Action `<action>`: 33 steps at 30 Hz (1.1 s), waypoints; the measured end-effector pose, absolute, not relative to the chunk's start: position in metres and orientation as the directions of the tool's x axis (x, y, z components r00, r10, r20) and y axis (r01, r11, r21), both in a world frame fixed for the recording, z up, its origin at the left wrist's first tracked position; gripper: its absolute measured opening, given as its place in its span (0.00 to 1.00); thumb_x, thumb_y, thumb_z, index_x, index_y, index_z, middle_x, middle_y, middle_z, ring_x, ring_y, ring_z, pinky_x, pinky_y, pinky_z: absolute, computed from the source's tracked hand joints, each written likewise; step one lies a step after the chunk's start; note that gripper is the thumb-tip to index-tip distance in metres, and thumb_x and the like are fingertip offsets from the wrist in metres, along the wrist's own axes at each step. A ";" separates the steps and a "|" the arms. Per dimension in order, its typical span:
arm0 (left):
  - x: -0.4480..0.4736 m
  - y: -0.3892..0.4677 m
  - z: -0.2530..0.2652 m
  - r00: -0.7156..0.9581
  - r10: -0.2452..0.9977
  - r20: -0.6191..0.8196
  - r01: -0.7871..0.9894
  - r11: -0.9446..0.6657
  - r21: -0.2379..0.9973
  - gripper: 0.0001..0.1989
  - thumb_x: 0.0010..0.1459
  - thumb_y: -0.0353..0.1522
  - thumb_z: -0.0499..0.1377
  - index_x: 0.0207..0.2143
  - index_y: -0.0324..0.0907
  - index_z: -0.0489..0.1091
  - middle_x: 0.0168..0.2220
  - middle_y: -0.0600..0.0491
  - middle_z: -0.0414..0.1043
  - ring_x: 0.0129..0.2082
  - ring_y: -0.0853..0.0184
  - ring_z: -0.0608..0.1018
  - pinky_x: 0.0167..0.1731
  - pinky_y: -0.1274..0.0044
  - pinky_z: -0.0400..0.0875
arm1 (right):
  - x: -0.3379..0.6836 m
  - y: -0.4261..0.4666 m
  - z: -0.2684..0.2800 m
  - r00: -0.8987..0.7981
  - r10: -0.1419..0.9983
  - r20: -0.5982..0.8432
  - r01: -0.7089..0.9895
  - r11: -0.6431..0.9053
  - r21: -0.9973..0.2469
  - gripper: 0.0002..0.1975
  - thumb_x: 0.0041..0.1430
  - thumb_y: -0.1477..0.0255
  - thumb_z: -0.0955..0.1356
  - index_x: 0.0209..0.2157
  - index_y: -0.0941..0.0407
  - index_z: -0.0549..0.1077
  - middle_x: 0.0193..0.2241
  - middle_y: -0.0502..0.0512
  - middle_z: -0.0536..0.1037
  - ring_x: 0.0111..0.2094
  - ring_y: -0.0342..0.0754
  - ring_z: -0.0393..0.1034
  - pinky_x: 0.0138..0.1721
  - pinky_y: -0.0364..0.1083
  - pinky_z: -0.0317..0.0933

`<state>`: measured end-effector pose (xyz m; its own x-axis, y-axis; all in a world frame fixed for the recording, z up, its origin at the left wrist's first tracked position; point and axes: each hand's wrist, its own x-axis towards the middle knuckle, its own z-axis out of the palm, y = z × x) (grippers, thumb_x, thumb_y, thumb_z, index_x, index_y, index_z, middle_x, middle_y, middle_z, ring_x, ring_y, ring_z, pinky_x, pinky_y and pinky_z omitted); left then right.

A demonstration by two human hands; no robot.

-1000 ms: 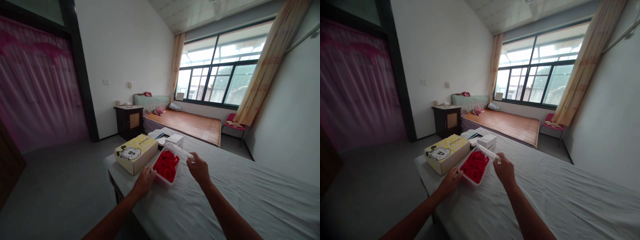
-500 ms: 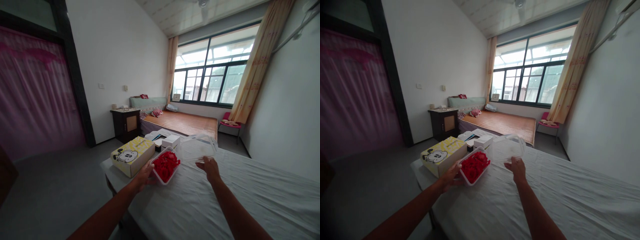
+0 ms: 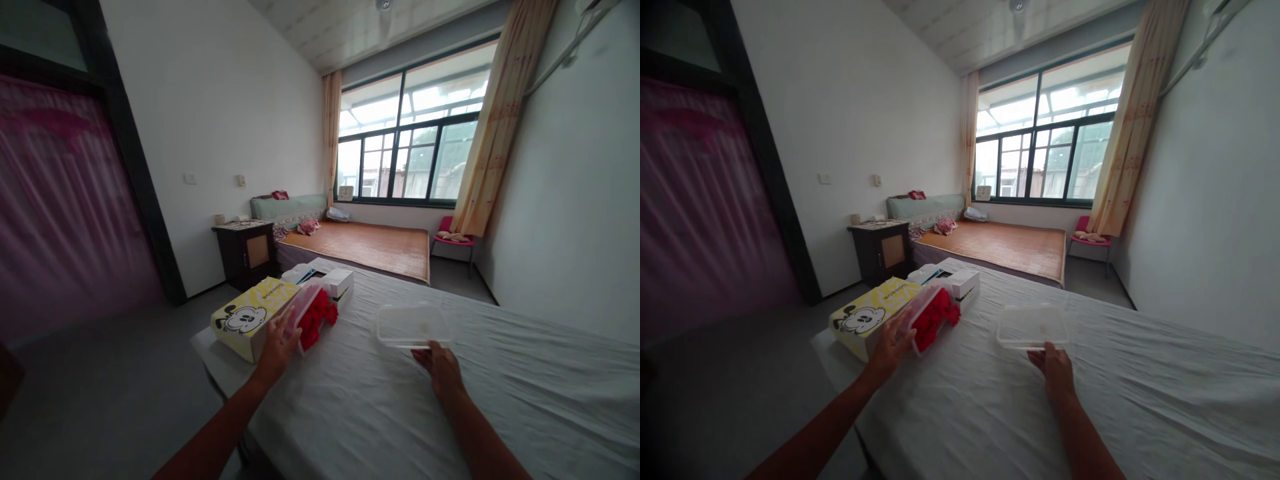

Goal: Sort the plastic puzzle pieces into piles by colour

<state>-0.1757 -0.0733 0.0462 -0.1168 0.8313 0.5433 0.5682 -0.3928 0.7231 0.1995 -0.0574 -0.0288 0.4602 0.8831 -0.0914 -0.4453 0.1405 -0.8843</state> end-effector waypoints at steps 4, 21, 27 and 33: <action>-0.169 -0.067 0.037 -0.085 0.820 0.566 0.682 -0.366 0.633 0.27 0.58 0.43 0.53 0.58 0.44 0.59 0.49 0.44 0.62 0.51 0.58 0.67 0.53 0.63 0.62 | 0.198 -0.058 -0.030 0.458 0.886 -0.074 -0.422 0.143 -0.895 0.16 0.42 0.63 0.71 0.27 0.58 0.64 0.18 0.47 0.75 0.23 0.47 0.74 0.26 0.44 0.72; -0.155 -0.077 0.062 0.226 0.721 0.656 0.907 -0.401 0.128 0.23 0.61 0.37 0.50 0.59 0.54 0.56 0.58 0.46 0.53 0.59 0.54 0.58 0.46 0.66 0.69 | 0.199 -0.057 -0.037 0.463 0.886 -0.015 -0.289 0.134 -0.948 0.19 0.45 0.59 0.70 0.28 0.62 0.69 0.20 0.52 0.77 0.23 0.49 0.75 0.27 0.46 0.72; -0.161 -0.082 0.081 0.242 0.676 0.696 0.841 -0.504 0.197 0.20 0.61 0.36 0.50 0.56 0.56 0.61 0.59 0.48 0.54 0.60 0.52 0.58 0.50 0.63 0.65 | 0.197 -0.059 -0.035 0.478 0.878 0.013 -0.281 0.167 -0.945 0.19 0.45 0.58 0.70 0.28 0.61 0.69 0.20 0.51 0.76 0.24 0.48 0.75 0.27 0.47 0.72; -0.114 -0.098 0.083 -0.059 0.785 0.617 0.541 -0.495 0.680 0.26 0.59 0.41 0.52 0.59 0.52 0.53 0.60 0.47 0.49 0.57 0.56 0.61 0.45 0.68 0.71 | 0.210 -0.056 -0.018 0.620 0.770 0.149 -0.213 0.348 -0.913 0.20 0.45 0.57 0.69 0.32 0.60 0.69 0.26 0.49 0.76 0.26 0.45 0.74 0.31 0.47 0.72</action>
<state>-0.1138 -0.0980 0.0825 -0.0585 0.7846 0.6172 0.5411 -0.4946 0.6801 0.2103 -0.0556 -0.0183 0.6205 0.7699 0.1490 -0.2129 0.3483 -0.9129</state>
